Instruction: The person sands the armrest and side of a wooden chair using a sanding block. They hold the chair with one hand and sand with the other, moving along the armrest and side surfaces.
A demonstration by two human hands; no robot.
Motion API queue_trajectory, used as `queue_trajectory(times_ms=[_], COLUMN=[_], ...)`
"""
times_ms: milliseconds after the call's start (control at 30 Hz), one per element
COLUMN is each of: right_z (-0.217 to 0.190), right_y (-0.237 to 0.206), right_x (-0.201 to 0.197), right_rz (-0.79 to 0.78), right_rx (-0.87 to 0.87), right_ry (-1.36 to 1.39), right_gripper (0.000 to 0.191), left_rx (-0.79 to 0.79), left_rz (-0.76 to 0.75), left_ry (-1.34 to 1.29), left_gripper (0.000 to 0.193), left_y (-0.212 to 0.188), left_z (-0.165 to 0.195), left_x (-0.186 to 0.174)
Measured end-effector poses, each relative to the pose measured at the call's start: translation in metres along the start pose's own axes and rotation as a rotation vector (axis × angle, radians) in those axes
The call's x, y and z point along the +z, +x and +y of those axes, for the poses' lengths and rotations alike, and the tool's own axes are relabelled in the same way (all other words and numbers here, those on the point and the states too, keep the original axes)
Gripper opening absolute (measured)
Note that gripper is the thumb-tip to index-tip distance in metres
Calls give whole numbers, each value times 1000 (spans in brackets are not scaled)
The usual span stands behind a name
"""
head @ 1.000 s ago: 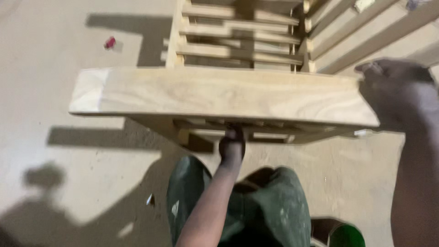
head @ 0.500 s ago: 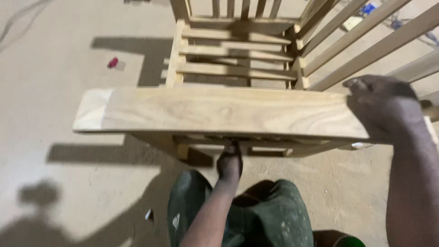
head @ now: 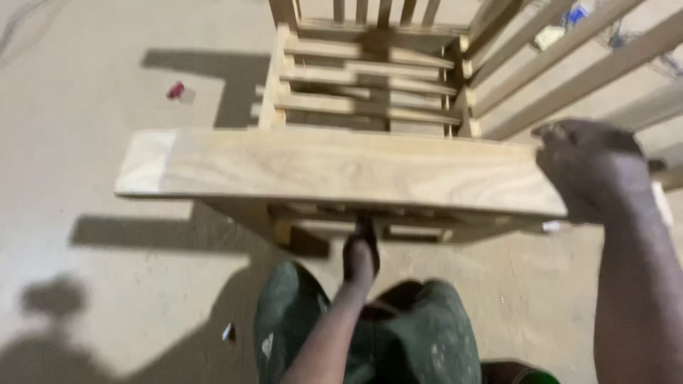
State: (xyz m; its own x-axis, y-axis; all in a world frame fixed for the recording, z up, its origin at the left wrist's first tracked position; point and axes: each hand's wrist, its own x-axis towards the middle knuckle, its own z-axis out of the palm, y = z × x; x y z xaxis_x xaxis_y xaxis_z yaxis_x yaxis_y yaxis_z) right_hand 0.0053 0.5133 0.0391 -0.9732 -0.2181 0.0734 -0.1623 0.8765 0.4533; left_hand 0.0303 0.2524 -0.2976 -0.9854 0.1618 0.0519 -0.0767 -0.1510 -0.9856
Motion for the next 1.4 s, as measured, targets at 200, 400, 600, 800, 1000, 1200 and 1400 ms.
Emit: queue_trajectory(times_ms=[200,400,600,800,1000,1200,1400], right_z=[13,-8,0,8,8,11,-2], right_y=[4,-3,1,2,4,11,3], right_x=[28,1,1,26,25,28,24], right_rz=[21,-176,-50,-60,-153,-52,94], right_rx=[-299,211,-34,115,255,248,115], right_ry=[-482,140,-142,175,209,556,823], right_gripper=[52,40,44,35,34,37,30], left_rx=[404,565,387,510,443,673,783], left_rz=[79,445,114,243,241,-102,-288], left_ry=[1785,2721,2824,3254,1497,2568,2927], left_gripper=[29,34,39,50,56,34,34], left_y=[-31,-30,-80,-110,-34,-26,-30], left_z=[-13,-5,-12,-51,-15,-27,-41], left_x=[0,-12,5,27,0,-29,-20])
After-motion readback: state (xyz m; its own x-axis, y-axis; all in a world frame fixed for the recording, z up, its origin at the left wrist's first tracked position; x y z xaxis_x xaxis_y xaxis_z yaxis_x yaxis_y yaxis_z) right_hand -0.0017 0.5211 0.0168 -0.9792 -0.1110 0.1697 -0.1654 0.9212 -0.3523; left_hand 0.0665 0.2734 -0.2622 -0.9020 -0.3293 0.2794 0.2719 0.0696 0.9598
